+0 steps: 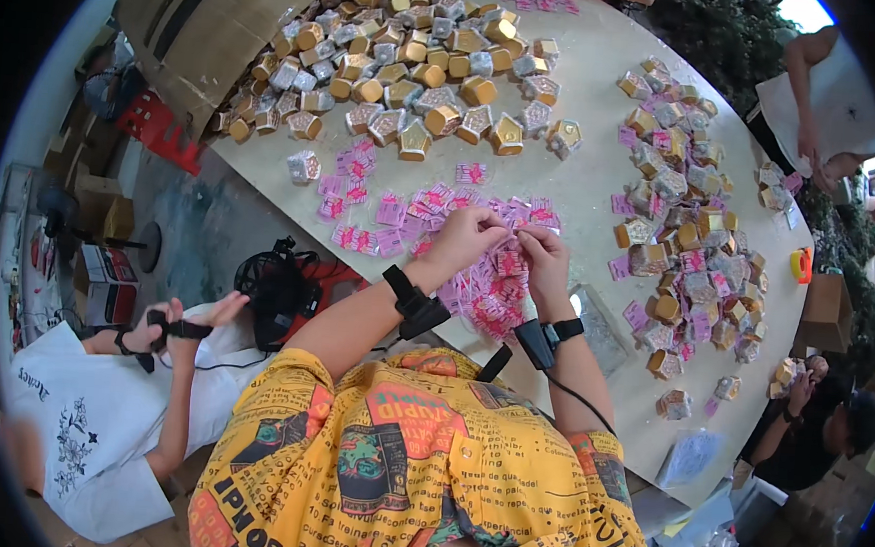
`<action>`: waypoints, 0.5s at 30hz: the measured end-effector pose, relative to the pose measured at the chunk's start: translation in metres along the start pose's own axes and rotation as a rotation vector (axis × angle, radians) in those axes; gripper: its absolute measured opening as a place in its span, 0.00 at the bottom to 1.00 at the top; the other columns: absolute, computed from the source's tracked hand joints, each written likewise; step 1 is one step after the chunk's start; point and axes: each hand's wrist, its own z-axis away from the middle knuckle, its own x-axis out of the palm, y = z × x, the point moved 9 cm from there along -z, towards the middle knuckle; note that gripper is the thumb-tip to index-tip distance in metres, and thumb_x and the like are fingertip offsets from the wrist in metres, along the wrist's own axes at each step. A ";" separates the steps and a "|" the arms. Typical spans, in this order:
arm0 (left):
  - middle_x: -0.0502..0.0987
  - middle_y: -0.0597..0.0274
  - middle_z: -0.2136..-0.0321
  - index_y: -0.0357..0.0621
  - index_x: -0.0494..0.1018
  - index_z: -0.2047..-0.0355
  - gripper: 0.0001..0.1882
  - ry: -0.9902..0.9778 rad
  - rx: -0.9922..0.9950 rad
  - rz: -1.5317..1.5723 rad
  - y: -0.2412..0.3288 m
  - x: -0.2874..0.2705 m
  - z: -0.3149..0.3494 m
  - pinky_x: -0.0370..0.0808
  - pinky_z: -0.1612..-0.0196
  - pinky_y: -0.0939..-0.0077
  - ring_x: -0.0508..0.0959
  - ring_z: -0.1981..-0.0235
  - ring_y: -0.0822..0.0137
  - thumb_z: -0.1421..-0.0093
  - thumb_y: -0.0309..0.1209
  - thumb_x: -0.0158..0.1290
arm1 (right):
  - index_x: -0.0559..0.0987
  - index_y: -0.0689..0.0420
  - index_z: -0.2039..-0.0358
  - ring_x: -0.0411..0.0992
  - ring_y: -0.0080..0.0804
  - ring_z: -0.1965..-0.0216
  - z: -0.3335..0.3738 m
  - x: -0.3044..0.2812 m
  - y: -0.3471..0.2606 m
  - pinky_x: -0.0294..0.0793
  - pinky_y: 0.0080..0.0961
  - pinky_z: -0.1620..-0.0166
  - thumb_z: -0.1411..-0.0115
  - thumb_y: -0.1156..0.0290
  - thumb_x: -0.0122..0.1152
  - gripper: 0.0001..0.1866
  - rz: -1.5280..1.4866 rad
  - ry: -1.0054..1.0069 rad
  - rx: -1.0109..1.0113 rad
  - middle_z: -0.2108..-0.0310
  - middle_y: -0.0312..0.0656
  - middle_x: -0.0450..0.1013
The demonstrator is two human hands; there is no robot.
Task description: The person wraps small, gold-colored hexagonal items in clear plastic bags. They pick up an item, place it in a bag, and then insert a pink paper label into the bag before setting the finished unit aside on the table.
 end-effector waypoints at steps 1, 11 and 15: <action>0.78 0.61 0.75 0.35 0.77 0.67 0.09 -0.018 0.000 -0.053 0.011 0.002 -0.002 0.71 0.71 0.79 0.74 0.76 0.76 0.46 0.28 0.56 | 0.79 0.60 0.67 0.68 0.17 0.72 0.001 0.000 -0.002 0.67 0.15 0.68 0.44 0.79 0.58 0.05 -0.026 -0.004 -0.001 0.72 0.33 0.74; 0.78 0.62 0.78 0.33 0.77 0.71 0.07 -0.072 -0.122 0.093 0.029 0.017 0.002 0.71 0.72 0.78 0.75 0.76 0.76 0.47 0.27 0.56 | 0.77 0.63 0.63 0.74 0.24 0.74 0.023 0.002 -0.005 0.74 0.18 0.72 0.43 0.78 0.56 0.07 -0.219 0.046 0.148 0.71 0.40 0.75; 0.78 0.57 0.75 0.33 0.76 0.67 0.09 -0.193 0.135 -0.014 0.064 0.030 0.010 0.73 0.70 0.75 0.77 0.74 0.67 0.49 0.25 0.56 | 0.77 0.64 0.64 0.74 0.24 0.74 0.030 -0.004 -0.024 0.74 0.18 0.71 0.44 0.77 0.57 0.07 -0.064 -0.003 0.172 0.72 0.40 0.76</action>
